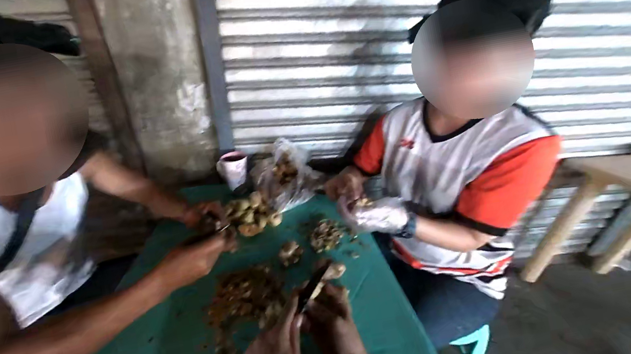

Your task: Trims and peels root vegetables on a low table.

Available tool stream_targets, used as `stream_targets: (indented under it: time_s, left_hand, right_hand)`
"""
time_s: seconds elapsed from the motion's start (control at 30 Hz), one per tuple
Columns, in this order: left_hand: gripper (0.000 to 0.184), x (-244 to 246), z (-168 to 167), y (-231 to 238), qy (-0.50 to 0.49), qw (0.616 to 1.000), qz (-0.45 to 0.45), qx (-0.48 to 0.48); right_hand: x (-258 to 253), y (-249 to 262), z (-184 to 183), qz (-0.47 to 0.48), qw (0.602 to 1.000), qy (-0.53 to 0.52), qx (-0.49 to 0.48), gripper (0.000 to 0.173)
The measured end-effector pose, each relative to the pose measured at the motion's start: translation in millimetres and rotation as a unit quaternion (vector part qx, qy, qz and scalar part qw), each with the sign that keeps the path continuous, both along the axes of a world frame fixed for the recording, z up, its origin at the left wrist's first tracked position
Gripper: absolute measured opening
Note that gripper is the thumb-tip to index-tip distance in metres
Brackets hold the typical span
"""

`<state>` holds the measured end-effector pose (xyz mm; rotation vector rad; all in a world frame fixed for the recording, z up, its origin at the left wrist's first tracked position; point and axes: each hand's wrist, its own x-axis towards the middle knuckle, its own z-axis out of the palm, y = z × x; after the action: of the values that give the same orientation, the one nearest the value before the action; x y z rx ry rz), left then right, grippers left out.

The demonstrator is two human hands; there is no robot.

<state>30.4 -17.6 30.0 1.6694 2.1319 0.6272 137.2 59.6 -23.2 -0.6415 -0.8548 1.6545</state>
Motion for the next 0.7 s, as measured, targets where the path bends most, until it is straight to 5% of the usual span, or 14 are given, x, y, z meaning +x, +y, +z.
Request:
stream_targets:
  time_s: [0.23,0.47,0.6,0.7]
  left_hand:
    - [0.046,1.3,-10.2,9.6,-0.024,0.997,-0.020,0.074]
    - [0.046,0.6,-0.2,13.2,-0.036,0.999,0.010,0.021]
    - [0.048,-2.6,2.6,17.7,-0.027,0.999,0.041,-0.007]
    - [0.048,-3.0,5.5,16.1,-0.023,0.999,0.025,-0.005]
  right_hand:
    - [0.7,1.0,-2.6,-0.024,0.999,-0.019,0.038,0.038]
    - [-1.6,3.4,-10.0,-0.009,0.996,-0.036,0.078,0.044]
    - [-2.7,3.8,-19.3,0.012,0.981,-0.074,0.178,0.039]
    - [-4.9,3.6,-18.4,0.000,0.986,-0.070,0.153,0.038]
